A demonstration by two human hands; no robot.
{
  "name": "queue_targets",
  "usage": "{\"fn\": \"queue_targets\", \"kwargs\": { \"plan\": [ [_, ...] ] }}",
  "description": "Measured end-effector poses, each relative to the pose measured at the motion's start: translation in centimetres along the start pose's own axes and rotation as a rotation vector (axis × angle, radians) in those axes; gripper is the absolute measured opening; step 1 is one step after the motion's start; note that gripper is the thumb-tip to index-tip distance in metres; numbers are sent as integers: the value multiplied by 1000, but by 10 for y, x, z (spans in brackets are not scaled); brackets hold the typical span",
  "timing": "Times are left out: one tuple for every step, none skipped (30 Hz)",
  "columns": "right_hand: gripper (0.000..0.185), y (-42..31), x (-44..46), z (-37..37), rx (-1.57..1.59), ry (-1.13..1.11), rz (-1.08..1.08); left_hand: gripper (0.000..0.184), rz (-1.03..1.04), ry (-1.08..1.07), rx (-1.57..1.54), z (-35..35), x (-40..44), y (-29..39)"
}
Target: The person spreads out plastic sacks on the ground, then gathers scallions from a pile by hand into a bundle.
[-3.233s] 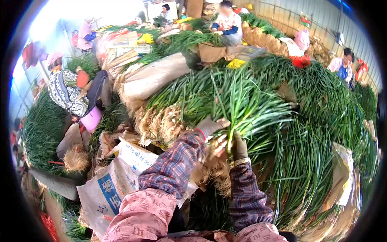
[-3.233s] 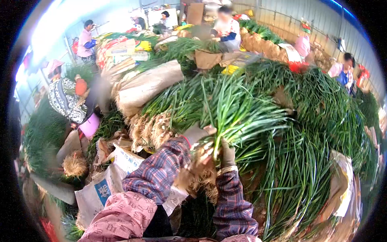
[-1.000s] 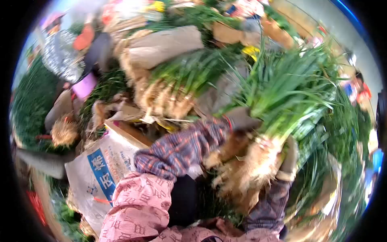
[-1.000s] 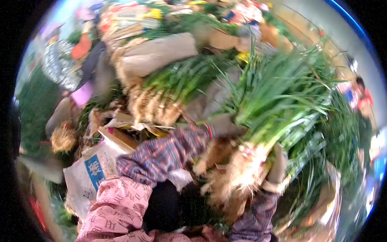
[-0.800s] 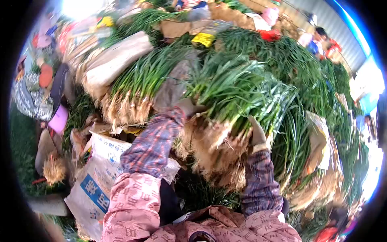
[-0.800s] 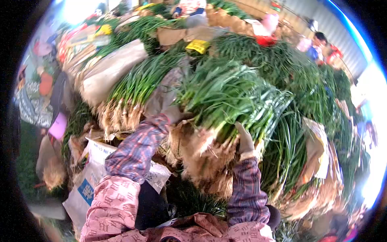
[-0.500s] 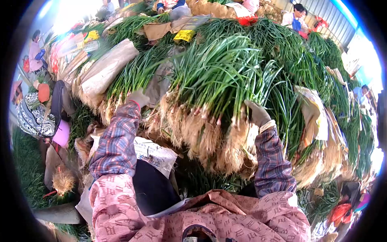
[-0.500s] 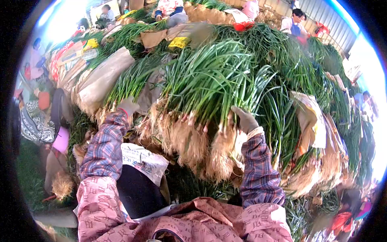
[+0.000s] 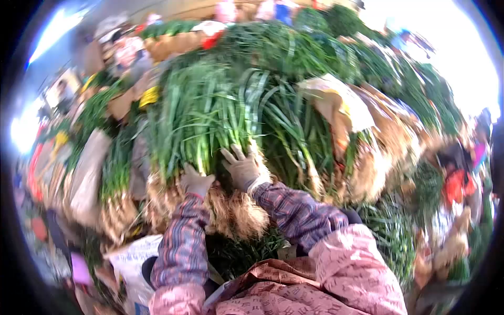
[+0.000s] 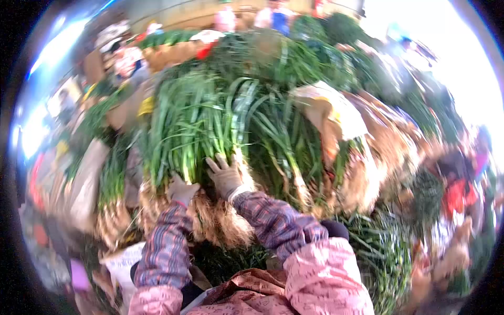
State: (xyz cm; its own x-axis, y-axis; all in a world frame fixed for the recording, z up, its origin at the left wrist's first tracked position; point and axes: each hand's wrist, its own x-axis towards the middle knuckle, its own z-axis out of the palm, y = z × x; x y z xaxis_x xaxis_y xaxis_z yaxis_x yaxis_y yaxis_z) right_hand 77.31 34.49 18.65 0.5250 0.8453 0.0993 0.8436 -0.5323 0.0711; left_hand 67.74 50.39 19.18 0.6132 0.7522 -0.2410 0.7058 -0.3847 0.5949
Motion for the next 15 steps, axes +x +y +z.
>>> {"fn": "queue_targets", "kwargs": {
  "plan": [
    [52,22,5,27,-14,39,-36,109,32,0,-31,-6,-28,20],
    [59,43,-7,4,-79,17,-19,108,25,-46,-150,-6,-50,42],
    [68,62,-21,-21,-145,-5,-4,107,30,-30,-149,11,-53,51],
    [78,82,-35,-48,-211,-28,10,107,35,-14,-148,27,-56,60],
    [84,116,-38,-25,-276,2,23,108,23,127,104,50,-56,69],
    [84,139,-36,-9,-244,-87,40,109,-41,44,41,47,-51,73],
    [81,138,-33,-3,-200,-112,59,109,-77,-37,-13,44,-49,78],
    [78,138,-30,3,-157,-137,80,110,-50,50,22,56,-39,65],
    [76,127,-32,-4,-92,-149,99,110,7,116,-26,67,-27,45],
    [72,113,-35,-3,-85,-131,143,107,61,114,-109,65,-14,23],
    [69,101,-35,-1,-77,-104,170,103,133,32,-279,56,6,-1],
    [74,99,-32,22,-48,2,184,100,177,-41,-424,47,21,-25],
    [62,91,-37,2,-13,-42,200,96,194,-126,-550,33,32,-47],
    [50,89,-39,2,32,34,157,91,183,-225,-498,20,48,-68],
    [40,96,-42,21,62,152,136,85,158,-306,-460,-2,63,-98]
  ]
}}
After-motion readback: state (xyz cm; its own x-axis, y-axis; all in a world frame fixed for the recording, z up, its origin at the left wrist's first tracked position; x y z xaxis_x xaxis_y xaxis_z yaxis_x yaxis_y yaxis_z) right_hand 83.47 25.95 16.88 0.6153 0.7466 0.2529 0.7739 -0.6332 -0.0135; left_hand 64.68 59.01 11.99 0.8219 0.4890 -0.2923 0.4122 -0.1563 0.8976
